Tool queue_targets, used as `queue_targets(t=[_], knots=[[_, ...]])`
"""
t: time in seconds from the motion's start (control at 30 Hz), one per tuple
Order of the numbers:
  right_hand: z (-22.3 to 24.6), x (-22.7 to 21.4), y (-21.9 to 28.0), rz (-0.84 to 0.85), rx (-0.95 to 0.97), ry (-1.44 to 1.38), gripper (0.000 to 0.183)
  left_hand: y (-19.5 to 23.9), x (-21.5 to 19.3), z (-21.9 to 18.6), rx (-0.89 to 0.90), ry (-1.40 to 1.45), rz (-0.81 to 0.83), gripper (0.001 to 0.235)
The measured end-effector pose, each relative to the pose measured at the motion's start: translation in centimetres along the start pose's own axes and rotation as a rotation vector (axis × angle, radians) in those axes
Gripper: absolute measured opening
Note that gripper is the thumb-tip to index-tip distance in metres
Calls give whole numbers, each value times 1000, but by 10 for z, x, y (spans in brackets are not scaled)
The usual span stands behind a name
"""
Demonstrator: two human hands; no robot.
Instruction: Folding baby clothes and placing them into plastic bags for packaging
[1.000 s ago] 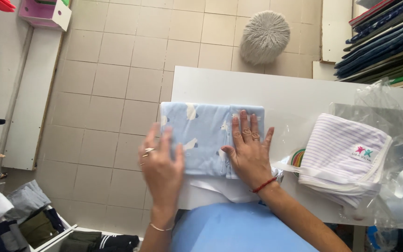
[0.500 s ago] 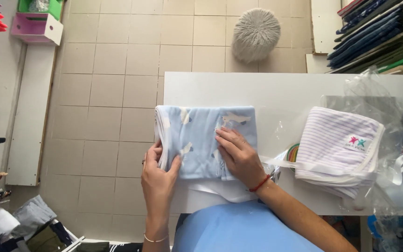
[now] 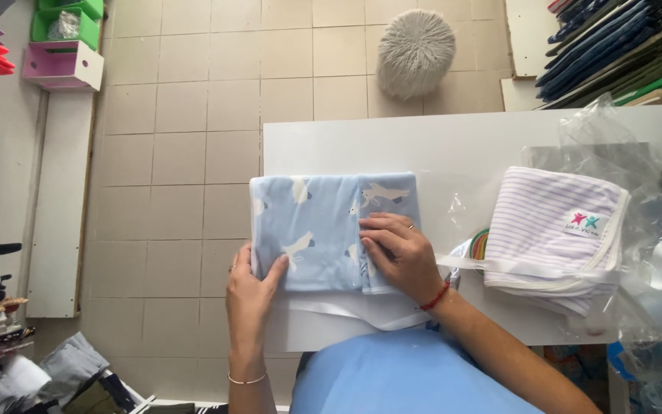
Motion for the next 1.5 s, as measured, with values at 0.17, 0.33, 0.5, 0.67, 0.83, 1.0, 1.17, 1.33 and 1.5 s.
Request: queue_targets(t=[0.17, 0.33, 0.5, 0.67, 0.83, 1.0, 1.17, 1.33, 1.5], knots=[[1, 33, 7, 259, 19, 427, 44, -4, 12, 8, -48, 101, 80, 79], [-14, 44, 12, 300, 131, 551, 51, 7, 0, -9, 148, 86, -205, 37], [1, 18, 4, 140, 44, 214, 34, 24, -6, -34, 146, 88, -204, 29], [-27, -5, 13, -36, 258, -293, 21, 59, 9, -78, 474, -115, -316, 49], [-84, 21, 38, -163, 620, -1252, 37, 106, 56, -130, 1190, -79, -184, 32], [-92, 10, 37, -138, 879, -998, 29, 105, 92, -130, 1327, -272, 30, 40], [-102, 15, 39, -223, 893, -1226, 24, 86, 94, -110, 1251, -318, 89, 75], [-90, -3, 31, -41, 898, -898, 29, 91, 90, -102, 1349, -437, -28, 39], [-75, -27, 21, -66, 704, -345, 41, 99, 90, -106, 1401, -396, -29, 27]])
Point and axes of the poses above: each hand's wrist, its own y-axis away from the middle knuckle, its own x-axis out of the palm, z = x × y, the point moved 8 cm from there along -y, towards the middle knuckle, and after that the axes turned 10 degrees about z, right-handed, at the moved point
